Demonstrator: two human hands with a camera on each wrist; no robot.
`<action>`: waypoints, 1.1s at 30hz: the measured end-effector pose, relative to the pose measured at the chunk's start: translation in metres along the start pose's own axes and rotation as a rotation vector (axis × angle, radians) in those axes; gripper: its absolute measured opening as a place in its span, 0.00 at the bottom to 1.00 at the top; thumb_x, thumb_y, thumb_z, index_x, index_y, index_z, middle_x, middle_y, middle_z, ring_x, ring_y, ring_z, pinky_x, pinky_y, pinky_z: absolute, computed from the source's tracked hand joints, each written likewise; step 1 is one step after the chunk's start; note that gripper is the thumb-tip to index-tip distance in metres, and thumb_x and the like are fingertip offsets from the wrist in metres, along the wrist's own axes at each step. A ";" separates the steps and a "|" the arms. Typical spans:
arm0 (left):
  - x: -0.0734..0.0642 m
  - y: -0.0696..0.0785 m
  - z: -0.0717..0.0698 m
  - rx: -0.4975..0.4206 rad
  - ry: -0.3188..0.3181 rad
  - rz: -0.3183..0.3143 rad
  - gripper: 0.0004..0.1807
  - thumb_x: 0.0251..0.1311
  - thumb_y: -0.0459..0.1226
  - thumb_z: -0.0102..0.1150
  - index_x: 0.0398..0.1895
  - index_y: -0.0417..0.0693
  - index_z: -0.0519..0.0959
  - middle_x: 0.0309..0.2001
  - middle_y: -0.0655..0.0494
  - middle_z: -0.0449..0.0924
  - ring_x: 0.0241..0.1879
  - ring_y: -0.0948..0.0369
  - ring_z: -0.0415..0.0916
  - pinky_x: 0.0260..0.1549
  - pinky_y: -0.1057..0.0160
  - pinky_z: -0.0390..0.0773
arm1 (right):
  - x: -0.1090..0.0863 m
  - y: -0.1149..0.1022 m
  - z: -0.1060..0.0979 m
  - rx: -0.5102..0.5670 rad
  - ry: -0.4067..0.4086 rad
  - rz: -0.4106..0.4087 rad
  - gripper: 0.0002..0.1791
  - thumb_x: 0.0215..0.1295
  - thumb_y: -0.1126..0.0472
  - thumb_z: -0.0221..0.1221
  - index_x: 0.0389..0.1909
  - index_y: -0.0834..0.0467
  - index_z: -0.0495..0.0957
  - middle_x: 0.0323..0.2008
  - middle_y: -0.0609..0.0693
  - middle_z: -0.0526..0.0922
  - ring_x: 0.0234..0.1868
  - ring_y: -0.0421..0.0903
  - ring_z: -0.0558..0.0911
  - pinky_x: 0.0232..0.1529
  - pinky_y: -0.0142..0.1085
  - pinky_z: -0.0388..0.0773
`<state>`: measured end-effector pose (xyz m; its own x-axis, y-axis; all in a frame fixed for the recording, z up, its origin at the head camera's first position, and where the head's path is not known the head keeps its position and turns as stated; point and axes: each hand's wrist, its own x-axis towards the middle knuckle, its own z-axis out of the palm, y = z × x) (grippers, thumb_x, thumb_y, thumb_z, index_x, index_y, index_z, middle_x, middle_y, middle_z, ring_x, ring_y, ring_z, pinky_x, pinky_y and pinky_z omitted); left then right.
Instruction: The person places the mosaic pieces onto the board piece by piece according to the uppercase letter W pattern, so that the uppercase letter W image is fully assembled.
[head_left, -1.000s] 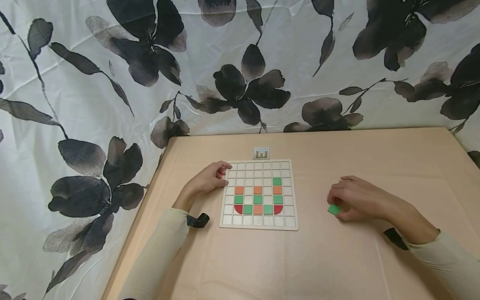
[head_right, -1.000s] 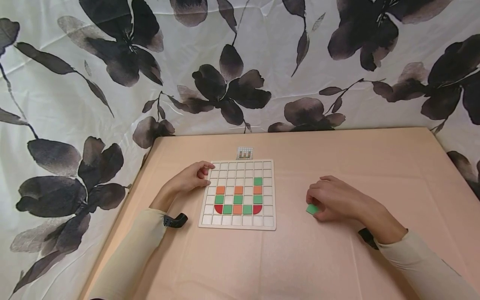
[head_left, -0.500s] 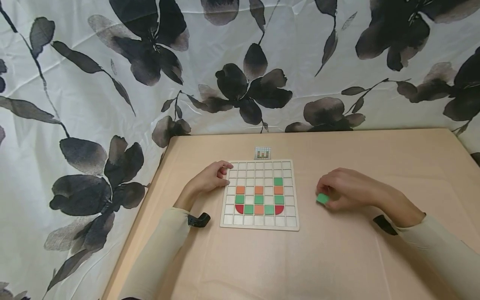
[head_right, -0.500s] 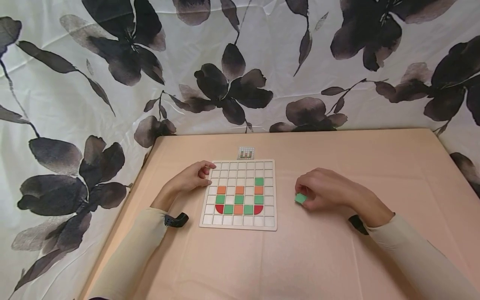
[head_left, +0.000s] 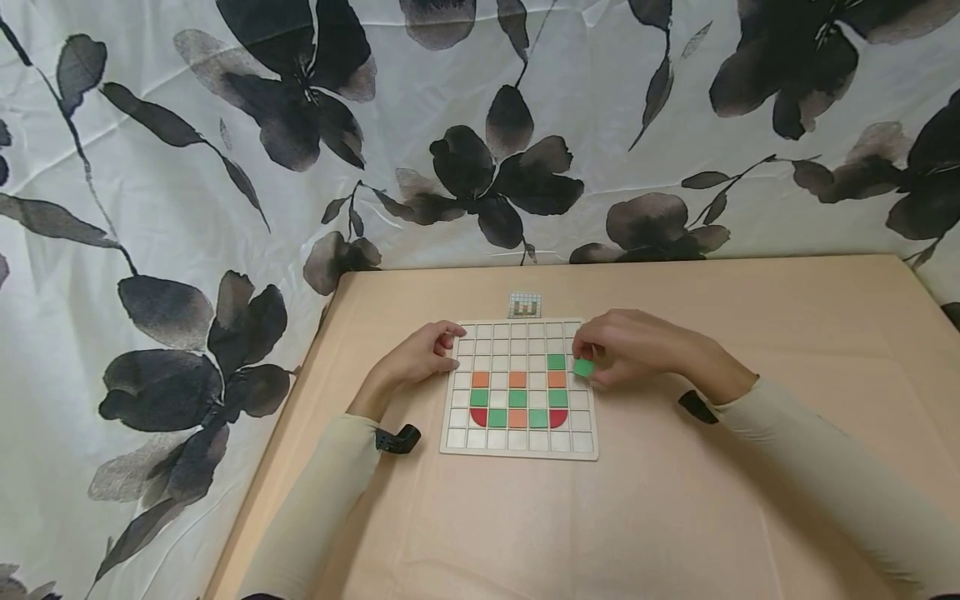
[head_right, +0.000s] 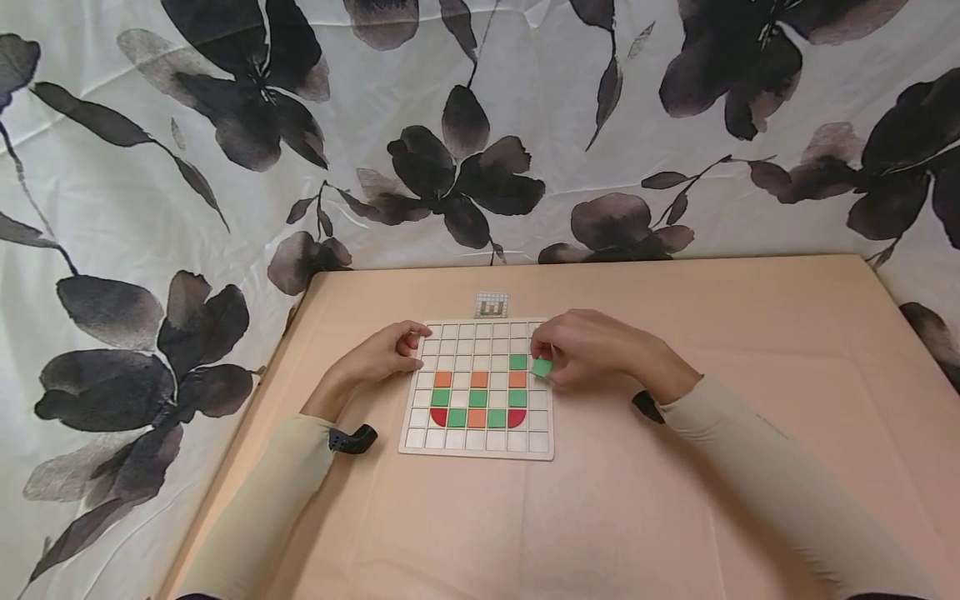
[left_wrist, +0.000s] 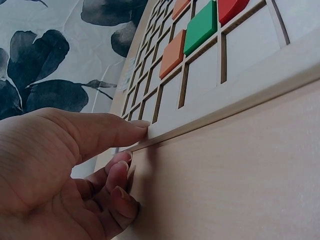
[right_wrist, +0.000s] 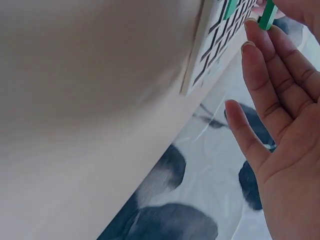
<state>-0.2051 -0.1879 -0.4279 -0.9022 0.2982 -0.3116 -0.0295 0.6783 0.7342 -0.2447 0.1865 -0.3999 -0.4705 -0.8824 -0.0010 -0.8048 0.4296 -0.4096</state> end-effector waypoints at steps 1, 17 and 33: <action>0.000 0.000 0.000 -0.002 -0.001 -0.001 0.27 0.62 0.27 0.65 0.65 0.39 0.71 0.43 0.47 0.67 0.42 0.54 0.67 0.38 0.63 0.70 | 0.006 -0.001 0.000 0.003 -0.006 -0.003 0.10 0.54 0.55 0.69 0.37 0.46 0.82 0.28 0.39 0.78 0.30 0.35 0.72 0.35 0.34 0.70; 0.000 0.000 -0.001 0.001 0.004 -0.006 0.27 0.63 0.27 0.65 0.65 0.40 0.72 0.43 0.47 0.68 0.43 0.54 0.67 0.40 0.62 0.70 | 0.092 -0.020 0.011 -0.048 -0.059 -0.083 0.12 0.58 0.52 0.68 0.41 0.50 0.82 0.33 0.45 0.82 0.32 0.39 0.73 0.37 0.37 0.71; 0.000 0.001 -0.002 -0.004 0.003 -0.012 0.27 0.62 0.28 0.66 0.65 0.41 0.72 0.43 0.46 0.69 0.43 0.54 0.68 0.41 0.61 0.70 | 0.145 -0.039 0.027 -0.127 -0.139 -0.106 0.14 0.60 0.52 0.67 0.44 0.52 0.81 0.32 0.43 0.78 0.34 0.42 0.75 0.42 0.39 0.72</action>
<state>-0.2062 -0.1887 -0.4258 -0.9030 0.2880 -0.3189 -0.0421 0.6791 0.7328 -0.2717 0.0364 -0.4085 -0.3334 -0.9381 -0.0936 -0.8903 0.3460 -0.2962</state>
